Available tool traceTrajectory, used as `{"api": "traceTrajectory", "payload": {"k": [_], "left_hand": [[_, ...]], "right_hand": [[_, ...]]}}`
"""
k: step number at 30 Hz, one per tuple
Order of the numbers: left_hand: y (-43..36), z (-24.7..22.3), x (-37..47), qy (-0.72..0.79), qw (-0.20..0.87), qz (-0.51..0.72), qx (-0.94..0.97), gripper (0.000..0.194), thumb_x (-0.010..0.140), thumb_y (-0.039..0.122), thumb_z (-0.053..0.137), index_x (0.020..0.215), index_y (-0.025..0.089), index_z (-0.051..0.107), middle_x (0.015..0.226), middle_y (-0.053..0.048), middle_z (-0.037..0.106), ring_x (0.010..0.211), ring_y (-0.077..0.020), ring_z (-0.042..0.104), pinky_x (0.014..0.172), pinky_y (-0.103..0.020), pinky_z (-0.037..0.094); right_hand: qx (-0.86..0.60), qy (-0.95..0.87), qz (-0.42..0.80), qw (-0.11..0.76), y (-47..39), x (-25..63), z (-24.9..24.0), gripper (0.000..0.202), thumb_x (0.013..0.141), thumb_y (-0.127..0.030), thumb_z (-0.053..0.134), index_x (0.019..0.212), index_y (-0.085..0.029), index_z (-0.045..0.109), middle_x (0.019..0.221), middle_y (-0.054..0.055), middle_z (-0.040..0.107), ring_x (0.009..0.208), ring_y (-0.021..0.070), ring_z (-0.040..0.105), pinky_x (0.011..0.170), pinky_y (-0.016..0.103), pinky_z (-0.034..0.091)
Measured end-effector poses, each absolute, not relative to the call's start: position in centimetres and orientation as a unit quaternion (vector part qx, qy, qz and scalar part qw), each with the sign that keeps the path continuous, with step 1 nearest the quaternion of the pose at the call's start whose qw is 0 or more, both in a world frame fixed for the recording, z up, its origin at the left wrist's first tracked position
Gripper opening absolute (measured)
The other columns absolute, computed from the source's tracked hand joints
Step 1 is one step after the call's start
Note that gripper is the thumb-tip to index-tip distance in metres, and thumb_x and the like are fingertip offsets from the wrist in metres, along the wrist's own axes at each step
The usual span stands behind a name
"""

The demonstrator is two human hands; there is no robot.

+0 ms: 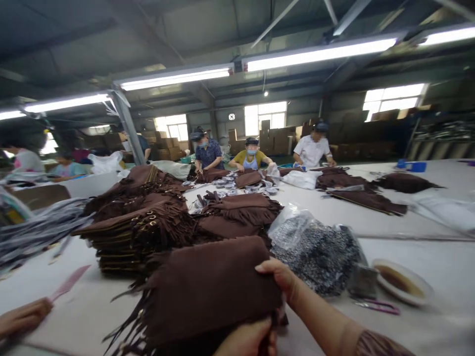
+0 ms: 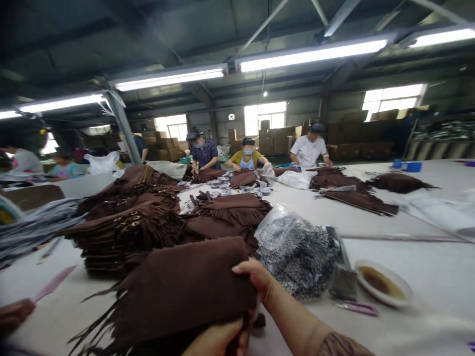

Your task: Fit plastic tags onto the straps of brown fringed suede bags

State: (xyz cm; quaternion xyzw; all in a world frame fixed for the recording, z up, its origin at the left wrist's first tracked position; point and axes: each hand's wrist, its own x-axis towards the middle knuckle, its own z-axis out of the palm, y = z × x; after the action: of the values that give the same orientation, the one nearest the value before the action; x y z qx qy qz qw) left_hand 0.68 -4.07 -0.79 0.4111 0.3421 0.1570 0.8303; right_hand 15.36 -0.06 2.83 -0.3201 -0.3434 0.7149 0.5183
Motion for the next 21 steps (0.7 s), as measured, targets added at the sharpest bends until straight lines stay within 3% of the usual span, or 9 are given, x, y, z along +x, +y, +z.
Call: {"api": "traceTrajectory", "payload": {"k": [6,9,12,15,18,21], "left_hand": [[-2.6,0.4,2.1,0.391,0.831,0.234,0.320,0.040,0.067,0.049,0.076,0.071,0.013,0.058,0.059,0.004,0.048,0.050,-0.0063,0.044,0.053,-0.021,0.042],[-2.1,-0.9,1.9,0.389,0.844,0.223,0.293,0.034,0.070,0.042,0.076,0.074,0.013,0.058,0.060,0.003,0.051,0.049,-0.0065,0.046,0.054,-0.021,0.045],[-1.5,-3.1,1.5,0.340,0.864,0.179,0.325,0.033,0.070,0.040,0.075,0.073,0.011,0.059,0.059,0.000,0.053,0.048,-0.0071,0.048,0.053,-0.020,0.043],[-0.9,-4.4,1.4,0.314,0.882,0.138,0.323,0.023,0.070,0.028,0.071,0.069,0.009,0.059,0.058,0.000,0.051,0.046,-0.0043,0.042,0.045,-0.015,0.033],[-0.2,-4.5,1.6,0.305,0.900,0.100,0.295,0.016,0.078,0.024,0.059,0.070,0.010,0.059,0.052,0.005,0.041,0.038,-0.0019,0.025,0.036,-0.014,0.015],[0.4,-4.4,1.9,0.329,0.893,0.138,0.273,0.021,0.085,0.029,0.057,0.072,0.013,0.059,0.051,0.005,0.040,0.038,-0.0032,0.029,0.035,-0.014,0.020]], "right_hand": [[-0.531,-0.528,0.459,0.479,3.8,16.3,2.2,0.050,0.077,-0.051,0.055,0.103,-0.010,0.066,0.092,0.013,0.073,0.090,0.0265,0.067,0.085,0.041,0.049],[-0.622,-0.536,0.350,0.451,3.3,17.9,1.4,0.040,0.075,-0.046,0.062,0.097,-0.013,0.068,0.096,0.014,0.072,0.100,0.0285,0.062,0.092,0.041,0.042],[-0.679,-0.558,0.256,0.403,2.0,20.0,1.0,0.031,0.079,-0.039,0.059,0.096,-0.016,0.070,0.094,0.011,0.073,0.096,0.0258,0.063,0.090,0.036,0.042],[-0.714,-0.575,0.169,0.360,2.3,22.6,1.5,0.029,0.084,-0.031,0.051,0.099,-0.016,0.071,0.103,0.011,0.071,0.098,0.0241,0.063,0.091,0.032,0.041],[-0.751,-0.571,0.100,0.317,5.0,25.8,2.3,0.029,0.085,-0.023,0.049,0.104,-0.015,0.070,0.111,0.013,0.069,0.105,0.0238,0.060,0.096,0.032,0.039],[-0.786,-0.554,0.057,0.268,8.8,28.9,2.6,0.025,0.088,-0.023,0.050,0.103,-0.014,0.069,0.109,0.014,0.069,0.104,0.0227,0.061,0.094,0.035,0.042]]}}
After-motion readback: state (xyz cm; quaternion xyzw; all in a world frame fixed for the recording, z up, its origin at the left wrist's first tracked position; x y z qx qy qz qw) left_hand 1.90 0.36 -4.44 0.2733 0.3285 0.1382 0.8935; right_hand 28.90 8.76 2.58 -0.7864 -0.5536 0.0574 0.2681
